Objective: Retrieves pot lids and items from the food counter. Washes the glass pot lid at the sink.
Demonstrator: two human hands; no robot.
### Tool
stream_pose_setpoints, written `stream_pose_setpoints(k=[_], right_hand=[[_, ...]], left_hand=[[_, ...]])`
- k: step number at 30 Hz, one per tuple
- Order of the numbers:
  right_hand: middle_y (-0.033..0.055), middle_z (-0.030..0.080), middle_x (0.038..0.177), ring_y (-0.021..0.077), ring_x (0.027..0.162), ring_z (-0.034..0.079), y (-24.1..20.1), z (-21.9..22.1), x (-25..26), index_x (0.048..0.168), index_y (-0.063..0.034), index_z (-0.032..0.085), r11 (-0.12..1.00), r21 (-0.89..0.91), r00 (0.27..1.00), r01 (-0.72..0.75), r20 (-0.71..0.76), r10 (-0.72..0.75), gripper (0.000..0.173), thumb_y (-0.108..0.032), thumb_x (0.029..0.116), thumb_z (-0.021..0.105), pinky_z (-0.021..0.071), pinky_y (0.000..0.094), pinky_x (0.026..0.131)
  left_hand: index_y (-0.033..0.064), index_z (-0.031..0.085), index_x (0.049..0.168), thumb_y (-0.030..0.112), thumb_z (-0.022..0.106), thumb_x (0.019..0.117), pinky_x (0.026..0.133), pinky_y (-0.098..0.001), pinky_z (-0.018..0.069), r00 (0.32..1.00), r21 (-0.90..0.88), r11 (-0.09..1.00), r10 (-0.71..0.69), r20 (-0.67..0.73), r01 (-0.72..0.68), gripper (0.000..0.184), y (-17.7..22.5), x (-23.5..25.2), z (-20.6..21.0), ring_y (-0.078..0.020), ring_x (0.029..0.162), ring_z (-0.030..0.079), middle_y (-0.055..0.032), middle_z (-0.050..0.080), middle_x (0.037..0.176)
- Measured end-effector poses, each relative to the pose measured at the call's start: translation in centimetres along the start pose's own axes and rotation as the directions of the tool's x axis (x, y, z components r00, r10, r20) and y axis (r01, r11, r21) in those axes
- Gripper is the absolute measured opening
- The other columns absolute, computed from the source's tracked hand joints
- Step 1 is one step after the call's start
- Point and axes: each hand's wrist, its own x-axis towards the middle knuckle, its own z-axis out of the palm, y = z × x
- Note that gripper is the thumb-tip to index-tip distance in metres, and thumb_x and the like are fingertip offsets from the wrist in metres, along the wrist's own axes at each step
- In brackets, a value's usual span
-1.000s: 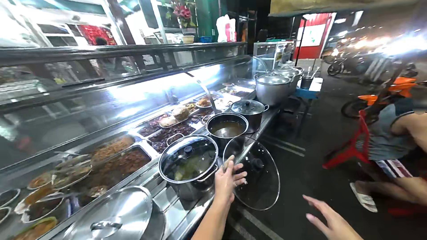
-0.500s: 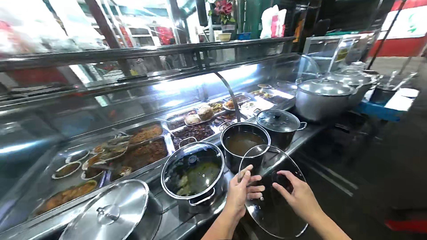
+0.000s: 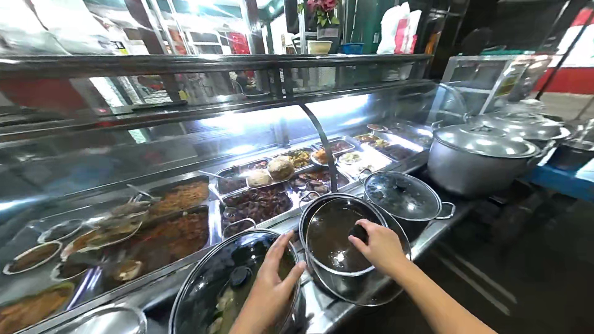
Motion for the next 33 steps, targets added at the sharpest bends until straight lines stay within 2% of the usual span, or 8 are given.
stream_pose_setpoints(k=[5, 10, 19, 26, 28, 29, 31, 33], right_hand=[[0.0161, 0.068, 0.126, 0.0333, 0.119, 0.065, -0.4, 2.1, 5.7, 0.14, -0.009, 0.059, 1.0, -0.012, 0.997, -0.007, 0.083, 0.008, 0.052, -0.045, 0.1023, 0.056, 0.0488, 0.0542, 0.102], [0.0159, 0.068, 0.126, 0.0325, 0.12, 0.065, 0.2, 3.2, 8.1, 0.14, -0.0092, 0.059, 1.0, 0.005, 0.992, -0.014, 0.129, 0.013, 0.053, -0.046, 0.1021, 0.056, 0.0486, 0.053, 0.103], [0.0166, 0.068, 0.127, 0.0325, 0.118, 0.066, 1.1, 2.9, 8.0, 0.139, -0.0045, 0.059, 0.999, -0.014, 0.99, 0.033, 0.138, -0.031, 0.053, -0.043, 0.1027, 0.055, 0.0501, 0.051, 0.1], [0.017, 0.062, 0.137, 0.0335, 0.121, 0.064, 2.4, 2.2, 8.1, 0.146, -0.0068, 0.053, 0.994, 0.06, 0.974, 0.086, 0.205, -0.097, 0.062, -0.051, 0.1022, 0.056, 0.0503, 0.052, 0.101], [0.0176, 0.061, 0.138, 0.0347, 0.117, 0.066, 4.6, 1.1, 7.4, 0.145, -0.0073, 0.054, 0.995, 0.073, 0.99, 0.075, 0.118, -0.083, 0.061, -0.051, 0.1043, 0.05, 0.0531, 0.054, 0.097], [0.0182, 0.063, 0.135, 0.0357, 0.113, 0.068, 6.0, 0.7, 7.0, 0.141, -0.0061, 0.058, 0.998, 0.054, 0.998, 0.039, 0.048, -0.042, 0.056, -0.048, 0.1063, 0.046, 0.0544, 0.0552, 0.093], [0.0208, 0.071, 0.112, 0.0392, 0.098, 0.072, 9.2, 0.5, 6.1, 0.123, -0.0018, 0.067, 0.998, -0.003, 0.99, -0.056, -0.133, 0.055, 0.044, -0.038, 0.1077, 0.045, 0.057, 0.0585, 0.08], [0.0218, 0.072, 0.098, 0.0409, 0.093, 0.072, 11.8, 0.4, 5.3, 0.113, -0.0007, 0.067, 0.985, -0.033, 0.977, -0.171, -0.138, 0.166, 0.041, -0.035, 0.1082, 0.046, 0.0554, 0.0595, 0.078]], left_hand=[[0.0185, 0.034, 0.161, 0.056, 0.06, 0.0944, 0.12, -0.047, 0.0349, 0.99, 0.279, 0.96, -0.056, 0.133, 0.017, 0.081, 0.5, 4.9, -1.2, -0.0254, 0.152, 0.033, -0.0117, 0.033, 0.165], [0.0234, 0.028, 0.163, 0.052, 0.061, 0.0977, 0.121, -0.0487, 0.0331, 0.939, 0.402, 0.91, -0.223, 0.262, 0.104, 0.079, 1.3, 9.0, -0.7, -0.0299, 0.154, 0.028, -0.0132, 0.021, 0.169], [0.0212, 0.017, 0.166, 0.05, 0.063, 0.0983, 0.119, -0.0479, 0.0354, 0.858, 0.52, 0.83, -0.406, 0.315, 0.201, 0.087, 0.7, 11.4, 2.4, -0.033, 0.152, 0.031, -0.0199, 0.013, 0.17], [0.0194, 0.018, 0.166, 0.051, 0.066, 0.0963, 0.122, -0.0492, 0.0307, 0.828, 0.601, 0.773, -0.465, 0.315, 0.206, 0.09, 0.3, 12.5, 4.7, -0.0359, 0.154, 0.027, -0.0219, 0.01, 0.17], [0.0199, 0.02, 0.165, 0.051, 0.066, 0.0959, 0.124, -0.0513, 0.0259, 0.835, 0.628, 0.754, -0.464, 0.297, 0.195, 0.089, 0.2, 12.8, 5.2, -0.0376, 0.154, 0.024, -0.0219, 0.011, 0.17], [0.0197, 0.021, 0.165, 0.051, 0.065, 0.0964, 0.125, -0.0528, 0.0215, 0.841, 0.64, 0.746, -0.457, 0.291, 0.183, 0.088, 0.4, 13.0, 5.4, -0.0381, 0.155, 0.02, -0.0217, 0.012, 0.17], [0.0197, 0.024, 0.164, 0.051, 0.062, 0.0975, 0.125, -0.0538, 0.0195, 0.864, 0.643, 0.753, -0.411, 0.29, 0.143, 0.083, 0.9, 13.3, 6.0, -0.0371, 0.156, 0.02, -0.0201, 0.015, 0.17], [0.0208, 0.03, 0.163, 0.049, 0.061, 0.0988, 0.125, -0.0533, 0.0224, 0.886, 0.598, 0.798, -0.33, 0.326, 0.077, 0.077, 1.6, 13.7, 7.5, -0.0353, 0.155, 0.024, -0.0174, 0.021, 0.169]])
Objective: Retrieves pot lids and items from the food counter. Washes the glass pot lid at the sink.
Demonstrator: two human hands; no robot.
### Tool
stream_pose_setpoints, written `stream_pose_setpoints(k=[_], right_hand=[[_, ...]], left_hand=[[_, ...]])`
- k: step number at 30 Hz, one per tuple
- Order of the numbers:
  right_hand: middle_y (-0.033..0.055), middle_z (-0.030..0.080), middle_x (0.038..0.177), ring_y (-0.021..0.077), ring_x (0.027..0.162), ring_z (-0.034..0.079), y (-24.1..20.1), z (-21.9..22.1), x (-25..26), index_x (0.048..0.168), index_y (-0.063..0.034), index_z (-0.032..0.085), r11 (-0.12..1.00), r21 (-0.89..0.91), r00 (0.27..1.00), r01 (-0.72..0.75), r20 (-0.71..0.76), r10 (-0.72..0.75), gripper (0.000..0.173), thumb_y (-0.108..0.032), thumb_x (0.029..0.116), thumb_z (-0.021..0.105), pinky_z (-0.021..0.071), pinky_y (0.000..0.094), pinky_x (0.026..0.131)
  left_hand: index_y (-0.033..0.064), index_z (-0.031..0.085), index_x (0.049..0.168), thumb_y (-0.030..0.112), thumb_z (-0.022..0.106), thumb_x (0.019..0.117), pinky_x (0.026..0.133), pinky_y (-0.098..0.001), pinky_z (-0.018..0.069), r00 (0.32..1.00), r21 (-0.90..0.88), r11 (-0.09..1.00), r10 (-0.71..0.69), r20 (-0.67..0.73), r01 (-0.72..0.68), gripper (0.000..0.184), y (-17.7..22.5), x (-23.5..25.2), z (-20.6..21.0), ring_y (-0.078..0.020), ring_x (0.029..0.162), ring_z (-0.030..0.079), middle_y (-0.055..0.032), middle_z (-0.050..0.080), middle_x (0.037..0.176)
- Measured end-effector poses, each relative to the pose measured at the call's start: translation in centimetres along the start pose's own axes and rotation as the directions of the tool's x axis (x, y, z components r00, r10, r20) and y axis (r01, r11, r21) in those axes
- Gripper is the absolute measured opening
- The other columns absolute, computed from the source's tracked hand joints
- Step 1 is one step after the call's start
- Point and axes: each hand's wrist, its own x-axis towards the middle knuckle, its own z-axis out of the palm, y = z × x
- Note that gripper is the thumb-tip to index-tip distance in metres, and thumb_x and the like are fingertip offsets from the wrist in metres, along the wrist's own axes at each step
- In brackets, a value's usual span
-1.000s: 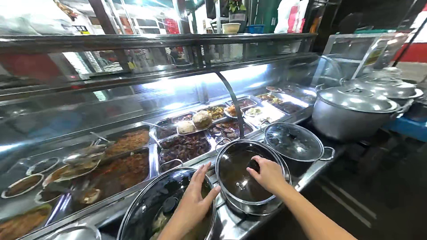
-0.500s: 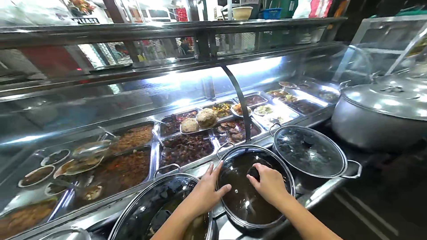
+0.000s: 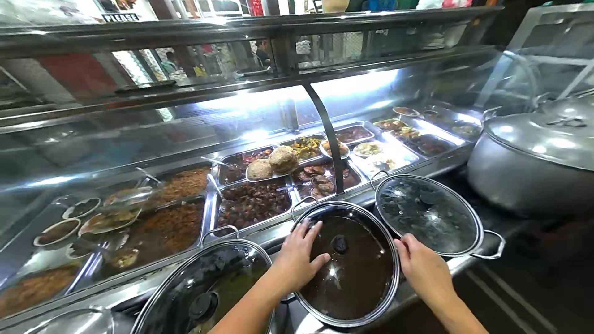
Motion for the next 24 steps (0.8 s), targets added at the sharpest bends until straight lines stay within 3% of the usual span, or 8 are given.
stream_pose_setpoints(k=[3, 5, 7, 12, 19, 22, 24], right_hand=[[0.0205, 0.07, 0.09, 0.0385, 0.091, 0.07, 2.1, 1.1, -0.2, 0.106, -0.0004, 0.067, 0.988, 0.118, 0.98, -0.097, 0.187, 0.074, 0.044, -0.038, 0.1096, 0.044, 0.0532, 0.059, 0.081], [0.0216, 0.067, 0.086, 0.0369, 0.087, 0.068, 2.2, 2.5, -0.6, 0.101, 0.004, 0.066, 0.956, 0.274, 0.981, -0.103, 0.187, 0.052, 0.042, -0.028, 0.1112, 0.041, 0.0513, 0.0557, 0.081], [0.0222, 0.066, 0.085, 0.0364, 0.086, 0.067, 1.6, 3.1, -0.9, 0.1, 0.0057, 0.066, 0.936, 0.334, 0.985, -0.111, 0.162, 0.059, 0.039, -0.022, 0.1112, 0.04, 0.0509, 0.0541, 0.082], [0.0214, 0.065, 0.086, 0.0344, 0.086, 0.066, 1.4, 2.6, -0.9, 0.099, 0.0065, 0.065, 0.926, 0.353, 0.973, -0.138, 0.223, 0.06, 0.037, -0.019, 0.1107, 0.042, 0.0499, 0.0521, 0.083], [0.0175, 0.06, 0.079, 0.0298, 0.078, 0.061, 1.2, 2.6, -2.5, 0.096, 0.0061, 0.064, 0.877, 0.442, 0.947, -0.19, 0.319, 0.045, 0.038, -0.021, 0.1102, 0.042, 0.0493, 0.0486, 0.077], [0.017, 0.059, 0.075, 0.0302, 0.074, 0.061, 2.0, 2.7, -3.0, 0.092, 0.0056, 0.063, 0.877, 0.46, 0.929, -0.142, 0.369, -0.043, 0.041, -0.025, 0.1097, 0.041, 0.0492, 0.0498, 0.073], [0.0172, 0.062, 0.079, 0.0313, 0.076, 0.064, 2.9, 1.5, -2.1, 0.096, 0.0026, 0.062, 0.91, 0.403, 0.867, -0.1, 0.485, -0.119, 0.044, -0.032, 0.1105, 0.04, 0.0518, 0.0515, 0.075]], left_hand=[[0.0258, 0.04, 0.158, 0.04, 0.062, 0.1006, 0.123, -0.0598, 0.022, 0.985, -0.034, 0.984, 0.174, 0.012, -0.173, 0.063, 2.9, 1.5, 2.1, -0.0346, 0.155, 0.025, -0.0135, 0.028, 0.167], [0.0297, 0.041, 0.158, 0.031, 0.057, 0.1042, 0.121, -0.0689, 0.0153, 0.976, 0.015, 0.979, 0.2, 0.087, -0.202, 0.056, 4.7, 2.5, 3.1, -0.0361, 0.156, 0.02, -0.01, 0.029, 0.168], [0.0294, 0.045, 0.155, 0.022, 0.053, 0.1062, 0.118, -0.0737, 0.0151, 0.978, 0.073, 0.977, 0.195, 0.079, -0.201, 0.05, 5.4, 3.3, 3.8, -0.0387, 0.155, 0.021, -0.0098, 0.037, 0.164], [0.0285, 0.047, 0.154, 0.013, 0.046, 0.1077, 0.118, -0.0719, 0.0182, 0.975, 0.088, 0.973, 0.205, 0.086, -0.212, 0.049, 4.9, 3.6, 3.5, -0.0377, 0.155, 0.024, -0.009, 0.042, 0.161], [0.0278, 0.047, 0.154, 0.009, 0.05, 0.104, 0.119, -0.0709, 0.0186, 0.96, 0.072, 0.959, 0.267, 0.084, -0.273, 0.054, 3.8, 3.3, 3.3, -0.0363, 0.154, 0.028, -0.0073, 0.046, 0.159], [0.0259, 0.05, 0.153, 0.006, 0.054, 0.1011, 0.119, -0.0708, 0.0191, 0.953, 0.041, 0.953, 0.299, 0.05, -0.301, 0.055, 3.1, 3.1, 3.4, -0.0355, 0.152, 0.031, -0.0061, 0.049, 0.156], [0.0253, 0.05, 0.153, 0.007, 0.057, 0.0997, 0.12, -0.0692, 0.0198, 0.954, 0.036, 0.954, 0.298, 0.04, -0.299, 0.057, 3.0, 3.1, 3.5, -0.0344, 0.152, 0.033, -0.0043, 0.05, 0.156]])
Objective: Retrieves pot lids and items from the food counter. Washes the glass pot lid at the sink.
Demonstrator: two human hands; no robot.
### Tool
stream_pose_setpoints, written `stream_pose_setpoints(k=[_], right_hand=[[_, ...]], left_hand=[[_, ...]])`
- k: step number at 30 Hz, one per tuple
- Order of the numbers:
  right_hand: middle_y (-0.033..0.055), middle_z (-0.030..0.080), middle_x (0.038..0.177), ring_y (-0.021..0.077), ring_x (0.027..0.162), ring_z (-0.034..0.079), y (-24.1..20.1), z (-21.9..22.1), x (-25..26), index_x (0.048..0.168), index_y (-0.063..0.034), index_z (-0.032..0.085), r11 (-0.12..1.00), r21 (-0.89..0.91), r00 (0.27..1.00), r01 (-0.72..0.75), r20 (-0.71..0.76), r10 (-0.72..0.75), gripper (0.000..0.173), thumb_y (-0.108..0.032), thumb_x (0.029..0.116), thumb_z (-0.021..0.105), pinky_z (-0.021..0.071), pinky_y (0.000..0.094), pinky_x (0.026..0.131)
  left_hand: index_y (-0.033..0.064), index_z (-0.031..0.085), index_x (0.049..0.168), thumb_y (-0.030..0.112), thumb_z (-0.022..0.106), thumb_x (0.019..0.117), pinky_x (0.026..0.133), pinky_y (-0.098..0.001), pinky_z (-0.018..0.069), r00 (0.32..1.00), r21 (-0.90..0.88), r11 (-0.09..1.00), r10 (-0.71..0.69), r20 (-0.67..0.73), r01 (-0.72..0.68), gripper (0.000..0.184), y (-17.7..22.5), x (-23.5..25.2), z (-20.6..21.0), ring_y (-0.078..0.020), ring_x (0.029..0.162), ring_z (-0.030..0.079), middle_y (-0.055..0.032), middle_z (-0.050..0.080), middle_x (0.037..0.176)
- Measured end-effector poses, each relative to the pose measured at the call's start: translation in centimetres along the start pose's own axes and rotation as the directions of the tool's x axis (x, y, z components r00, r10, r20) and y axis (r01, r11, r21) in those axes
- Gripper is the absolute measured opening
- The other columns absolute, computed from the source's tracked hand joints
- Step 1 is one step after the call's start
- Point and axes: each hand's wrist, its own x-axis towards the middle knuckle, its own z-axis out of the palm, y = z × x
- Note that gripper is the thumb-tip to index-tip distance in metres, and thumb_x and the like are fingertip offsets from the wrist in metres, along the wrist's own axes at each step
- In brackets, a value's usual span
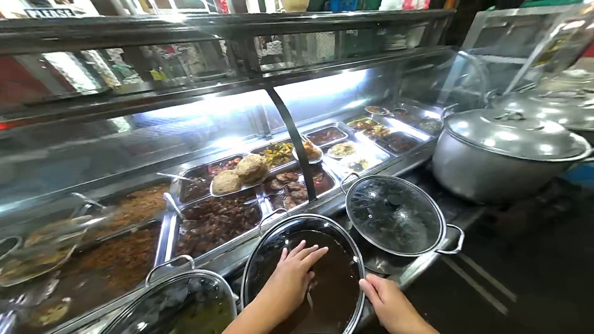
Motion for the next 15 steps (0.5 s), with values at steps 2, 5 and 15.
stream_pose_setpoints(k=[2, 5, 15], right_hand=[[0.0172, 0.066, 0.085, 0.0324, 0.081, 0.067, 0.1, -3.0, -0.1, 0.102, 0.0001, 0.065, 0.998, -0.061, 1.0, 0.026, -0.009, -0.026, 0.047, -0.041, 0.1088, 0.042, 0.0538, 0.0542, 0.078], [0.0167, 0.069, 0.092, 0.0326, 0.085, 0.07, 1.5, -8.8, -0.8, 0.108, -0.0017, 0.068, 0.988, -0.154, 0.859, 0.028, -0.502, -0.102, 0.04, -0.036, 0.1064, 0.048, 0.0567, 0.0552, 0.079], [0.0319, 0.062, 0.123, 0.0422, 0.116, 0.061, 11.7, -15.3, 3.2, 0.133, 0.0078, 0.055, 0.91, 0.292, 0.683, -0.296, -0.601, 0.415, 0.035, -0.014, 0.1099, 0.039, 0.0453, 0.0591, 0.1]], left_hand=[[0.0258, 0.045, 0.156, 0.012, 0.059, 0.0995, 0.121, -0.0664, 0.0196, 1.0, 0.0, 1.0, -0.014, 0.021, 0.014, 0.06, 0.0, 0.0, -0.3, -0.0321, 0.153, 0.032, -0.0007, 0.048, 0.157], [0.0268, 0.041, 0.158, 0.023, 0.065, 0.098, 0.121, -0.0662, 0.0214, 1.0, -0.016, 1.0, -0.02, 0.016, 0.02, 0.065, -0.1, 0.2, -0.6, -0.0315, 0.152, 0.034, 0.0006, 0.05, 0.156], [0.0197, 0.033, 0.162, 0.042, 0.059, 0.102, 0.125, -0.0594, 0.0173, 0.995, -0.015, 0.994, -0.104, -0.002, 0.104, 0.069, 2.4, 3.1, -2.3, -0.0293, 0.153, 0.031, -0.0101, 0.038, 0.163]])
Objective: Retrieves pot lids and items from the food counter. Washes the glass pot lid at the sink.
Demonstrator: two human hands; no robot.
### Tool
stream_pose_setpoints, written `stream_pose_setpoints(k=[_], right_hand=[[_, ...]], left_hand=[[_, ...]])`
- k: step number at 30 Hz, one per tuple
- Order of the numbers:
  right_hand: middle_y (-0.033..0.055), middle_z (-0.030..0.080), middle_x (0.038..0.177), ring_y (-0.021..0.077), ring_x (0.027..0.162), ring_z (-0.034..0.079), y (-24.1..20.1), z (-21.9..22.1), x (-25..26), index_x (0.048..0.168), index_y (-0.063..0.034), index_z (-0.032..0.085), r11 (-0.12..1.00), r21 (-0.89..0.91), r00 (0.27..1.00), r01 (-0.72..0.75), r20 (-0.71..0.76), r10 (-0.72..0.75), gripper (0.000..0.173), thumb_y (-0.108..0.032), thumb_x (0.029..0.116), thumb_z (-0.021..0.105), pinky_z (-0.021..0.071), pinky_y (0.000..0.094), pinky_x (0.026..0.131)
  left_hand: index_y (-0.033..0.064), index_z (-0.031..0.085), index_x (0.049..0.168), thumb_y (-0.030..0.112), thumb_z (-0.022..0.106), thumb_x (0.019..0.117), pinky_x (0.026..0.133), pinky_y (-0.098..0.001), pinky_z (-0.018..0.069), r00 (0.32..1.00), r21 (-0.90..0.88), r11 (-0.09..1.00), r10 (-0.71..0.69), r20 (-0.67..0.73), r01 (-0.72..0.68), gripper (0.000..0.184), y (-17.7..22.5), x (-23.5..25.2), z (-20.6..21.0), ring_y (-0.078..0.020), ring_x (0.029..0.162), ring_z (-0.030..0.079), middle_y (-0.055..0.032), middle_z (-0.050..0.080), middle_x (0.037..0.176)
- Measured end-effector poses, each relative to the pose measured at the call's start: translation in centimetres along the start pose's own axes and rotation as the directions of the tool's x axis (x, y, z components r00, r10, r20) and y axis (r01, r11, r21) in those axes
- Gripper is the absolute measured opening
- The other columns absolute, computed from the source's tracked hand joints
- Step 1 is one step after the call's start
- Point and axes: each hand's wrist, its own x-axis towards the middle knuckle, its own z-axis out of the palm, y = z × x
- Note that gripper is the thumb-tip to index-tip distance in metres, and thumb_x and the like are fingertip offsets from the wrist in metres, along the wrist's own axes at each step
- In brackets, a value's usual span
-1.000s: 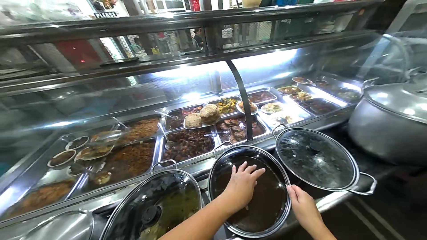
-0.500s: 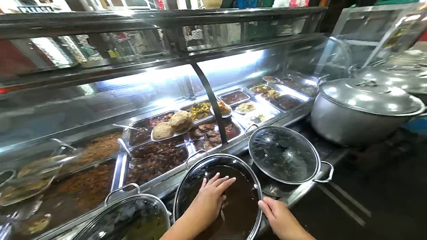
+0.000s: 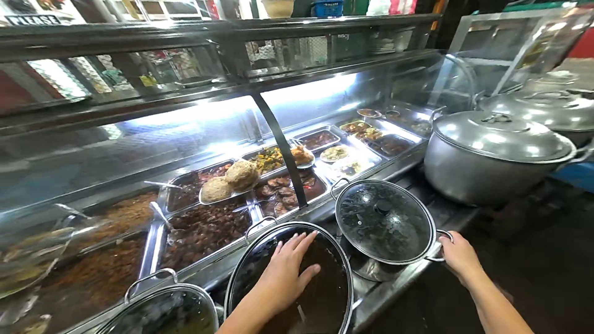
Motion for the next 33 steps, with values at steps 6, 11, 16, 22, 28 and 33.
stream_pose_setpoints(k=[6, 11, 16, 22, 28, 33], right_hand=[[0.0309, 0.063, 0.117, 0.0412, 0.112, 0.062, -0.4, 0.5, -0.7, 0.127, 0.0093, 0.056, 0.999, -0.012, 0.998, -0.044, -0.049, 0.043, 0.036, -0.015, 0.1109, 0.035, 0.0465, 0.0575, 0.097], [0.0281, 0.062, 0.11, 0.037, 0.101, 0.063, -0.5, 1.3, -3.0, 0.128, 0.0097, 0.054, 0.994, 0.097, 0.997, -0.053, -0.057, 0.059, 0.037, -0.017, 0.1117, 0.035, 0.0482, 0.0541, 0.09], [0.0102, 0.052, 0.079, 0.0204, 0.067, 0.053, 0.6, 2.6, -5.5, 0.117, 0.0055, 0.054, 0.962, 0.272, 0.998, -0.024, -0.048, 0.038, 0.026, -0.013, 0.1099, 0.037, 0.0461, 0.0396, 0.063], [0.0326, 0.064, 0.116, 0.0497, 0.106, 0.065, 0.8, -3.2, -4.3, 0.124, 0.006, 0.062, 0.901, -0.291, 0.945, 0.322, 0.037, -0.326, 0.052, -0.041, 0.1, 0.061, 0.0502, 0.069, 0.087], [0.0271, 0.059, 0.133, 0.0441, 0.118, 0.062, -9.4, 0.0, -1.6, 0.141, -0.0014, 0.056, 0.713, -0.325, 0.783, 0.621, 0.298, -0.546, 0.064, -0.051, 0.1012, 0.057, 0.0504, 0.0621, 0.098], [0.0247, 0.065, 0.125, 0.0428, 0.113, 0.066, -13.3, 4.2, 0.6, 0.146, -0.0081, 0.051, 0.449, -0.549, 0.707, 0.705, 0.59, -0.389, 0.059, -0.052, 0.1068, 0.044, 0.0513, 0.0596, 0.093]], left_hand=[[0.0152, 0.019, 0.165, 0.036, 0.047, 0.1087, 0.126, -0.0523, 0.0213, 1.0, -0.043, 0.999, 0.016, -0.003, -0.016, 0.066, 4.2, 8.7, 0.7, -0.03, 0.152, 0.034, -0.0139, 0.036, 0.164], [0.0147, 0.013, 0.166, 0.027, 0.042, 0.1106, 0.11, -0.055, 0.0429, 0.997, -0.12, 0.992, -0.026, 0.079, 0.036, 0.064, 5.9, 11.7, 1.9, -0.0382, 0.125, 0.06, -0.0245, 0.058, 0.139], [0.0137, 0.013, 0.166, 0.021, 0.044, 0.1089, 0.122, -0.0515, 0.0306, 0.998, -0.142, 0.989, -0.03, 0.055, 0.038, 0.065, 5.3, 12.5, 2.3, -0.0346, 0.15, 0.036, -0.0194, 0.03, 0.165], [0.0204, 0.029, 0.163, 0.037, 0.059, 0.1022, 0.125, -0.0561, 0.0205, 0.998, -0.058, 0.996, -0.067, 0.009, 0.067, 0.07, 3.9, 10.2, 1.1, -0.0357, 0.155, 0.023, -0.0191, 0.02, 0.169], [0.0245, 0.04, 0.158, 0.044, 0.056, 0.103, 0.126, -0.0539, 0.0174, 0.993, -0.028, 0.993, -0.113, 0.015, 0.114, 0.061, 4.1, 4.6, -1.1, -0.0326, 0.157, 0.019, -0.0153, 0.019, 0.17], [0.0259, 0.046, 0.155, 0.046, 0.058, 0.1004, 0.123, -0.0469, 0.0292, 0.984, -0.142, 0.983, -0.132, -0.119, 0.115, 0.06, 3.3, -1.0, 0.0, -0.0266, 0.153, 0.031, -0.0097, 0.029, 0.168]])
